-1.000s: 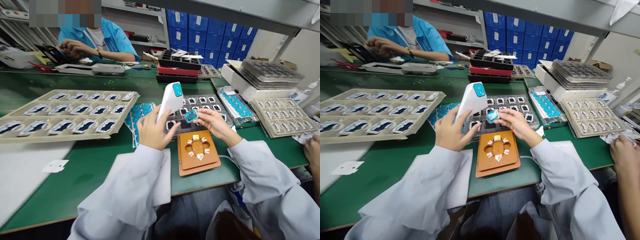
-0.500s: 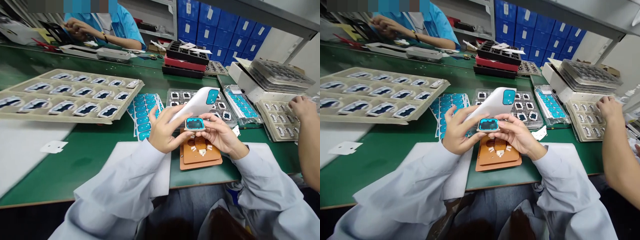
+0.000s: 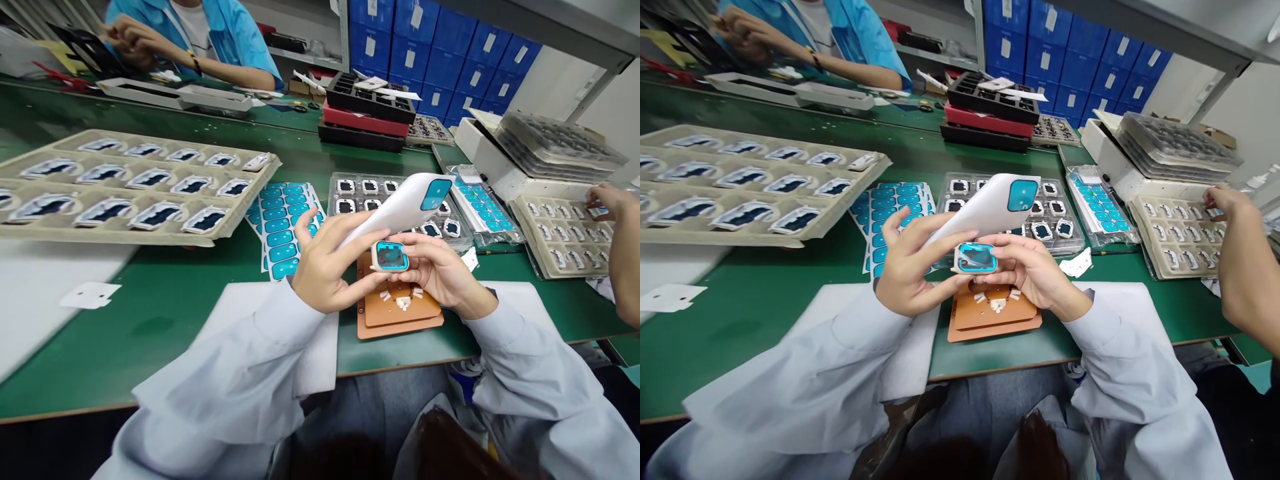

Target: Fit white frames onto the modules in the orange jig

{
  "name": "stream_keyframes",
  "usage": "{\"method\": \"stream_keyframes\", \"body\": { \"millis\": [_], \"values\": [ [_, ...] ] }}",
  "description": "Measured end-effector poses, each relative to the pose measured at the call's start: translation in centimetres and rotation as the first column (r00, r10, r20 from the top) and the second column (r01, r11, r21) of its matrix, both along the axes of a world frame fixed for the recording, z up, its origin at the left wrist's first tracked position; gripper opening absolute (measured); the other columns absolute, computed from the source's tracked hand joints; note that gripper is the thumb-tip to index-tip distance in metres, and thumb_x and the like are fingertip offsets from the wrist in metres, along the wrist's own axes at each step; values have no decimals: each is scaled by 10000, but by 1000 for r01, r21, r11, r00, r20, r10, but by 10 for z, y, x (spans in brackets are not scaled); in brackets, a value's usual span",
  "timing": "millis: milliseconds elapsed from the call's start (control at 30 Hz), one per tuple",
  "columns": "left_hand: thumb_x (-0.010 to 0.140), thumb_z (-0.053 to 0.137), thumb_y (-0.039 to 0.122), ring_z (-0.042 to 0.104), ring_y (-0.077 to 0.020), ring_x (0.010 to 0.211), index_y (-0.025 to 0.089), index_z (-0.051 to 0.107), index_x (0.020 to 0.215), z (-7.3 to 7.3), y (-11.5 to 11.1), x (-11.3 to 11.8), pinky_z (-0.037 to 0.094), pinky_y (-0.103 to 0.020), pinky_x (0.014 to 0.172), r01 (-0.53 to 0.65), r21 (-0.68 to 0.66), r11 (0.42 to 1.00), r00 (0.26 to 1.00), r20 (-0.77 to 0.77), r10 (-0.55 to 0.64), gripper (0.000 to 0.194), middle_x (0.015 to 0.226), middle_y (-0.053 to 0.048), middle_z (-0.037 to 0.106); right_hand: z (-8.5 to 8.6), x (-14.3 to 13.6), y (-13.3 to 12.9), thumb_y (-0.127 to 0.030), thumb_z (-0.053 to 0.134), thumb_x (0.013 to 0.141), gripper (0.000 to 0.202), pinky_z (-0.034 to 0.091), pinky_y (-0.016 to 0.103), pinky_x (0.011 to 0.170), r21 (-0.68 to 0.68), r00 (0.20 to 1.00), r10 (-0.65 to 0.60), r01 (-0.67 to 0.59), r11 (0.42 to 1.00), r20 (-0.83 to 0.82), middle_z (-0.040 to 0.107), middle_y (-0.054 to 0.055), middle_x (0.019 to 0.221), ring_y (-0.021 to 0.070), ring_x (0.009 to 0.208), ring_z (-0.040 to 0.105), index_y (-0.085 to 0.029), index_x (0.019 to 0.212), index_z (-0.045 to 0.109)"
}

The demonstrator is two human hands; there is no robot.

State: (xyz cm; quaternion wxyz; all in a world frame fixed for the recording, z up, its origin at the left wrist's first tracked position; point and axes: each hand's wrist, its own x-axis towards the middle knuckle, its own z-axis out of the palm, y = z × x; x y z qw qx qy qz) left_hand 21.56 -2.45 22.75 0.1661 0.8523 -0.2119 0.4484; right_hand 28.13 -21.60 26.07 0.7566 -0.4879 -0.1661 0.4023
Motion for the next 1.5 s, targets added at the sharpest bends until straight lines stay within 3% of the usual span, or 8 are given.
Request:
{"method": "stream_keyframes", "body": {
  "millis": [467,633,800,933,1067,1267,1400,1500],
  "values": [
    [871,563,446,625,-276,1076,281,594,1278,2,1,2,191,-506,1098,67,41,997,989,127,-71,440,1267,-92,642,-2,-3,1,-142,896,560,372,596,123,566,46,998,-8,5,999,65,736,-32,796,77,620,690,-187,889,728],
    [866,567,468,610,-291,1094,288,620,1257,1,5,1,277,-492,1044,-82,-11,997,993,88,82,434,1288,-83,635,-4,12,-4,-263,877,618,358,618,181,633,6,968,-141,143,990,209,738,-22,828,93,656,693,-209,946,745],
    [940,441,392,560,-308,1157,258,624,1275,1,13,0,379,-458,943,-358,-228,906,926,40,376,405,1353,-60,581,-16,41,2,-288,713,795,291,612,352,876,-39,718,-270,382,923,641,724,7,1107,155,868,714,-252,1083,733],
    [927,482,345,530,-323,1186,310,596,1320,-1,16,3,318,-494,978,-409,-246,879,892,93,441,410,1375,-62,574,-21,51,16,-199,575,872,343,484,443,1068,-138,393,-40,415,899,919,682,8,1239,219,1132,655,-273,1181,705],
    [906,533,314,540,-327,1168,327,598,1308,-4,16,7,287,-493,945,-382,-167,909,911,95,401,407,1354,-65,603,-23,50,17,-206,512,909,321,468,444,1069,-165,236,81,364,917,968,683,33,1238,223,1189,625,-248,1157,711],
    [887,562,274,581,-307,1110,299,635,1236,-5,14,9,275,-484,943,-304,-85,949,943,118,312,358,1261,-78,664,-18,48,4,-245,550,899,194,521,412,950,124,85,-185,469,875,979,691,74,1168,224,1103,632,-232,1020,701],
    [860,599,277,609,-288,1059,331,664,1164,-3,13,8,232,-499,990,-197,28,980,974,121,192,316,1155,-32,720,-11,48,-6,-365,670,845,410,534,356,851,227,131,-334,507,832,933,567,73,1337,223,1063,600,-280,1236,582],
    [847,616,289,620,-283,1030,330,671,1153,-2,12,8,230,-505,992,-160,86,983,979,144,146,313,1117,-27,737,-12,49,-13,-399,685,837,379,520,347,823,203,186,-323,475,856,928,633,55,1189,194,889,603,-285,1191,610]
  ]
}}
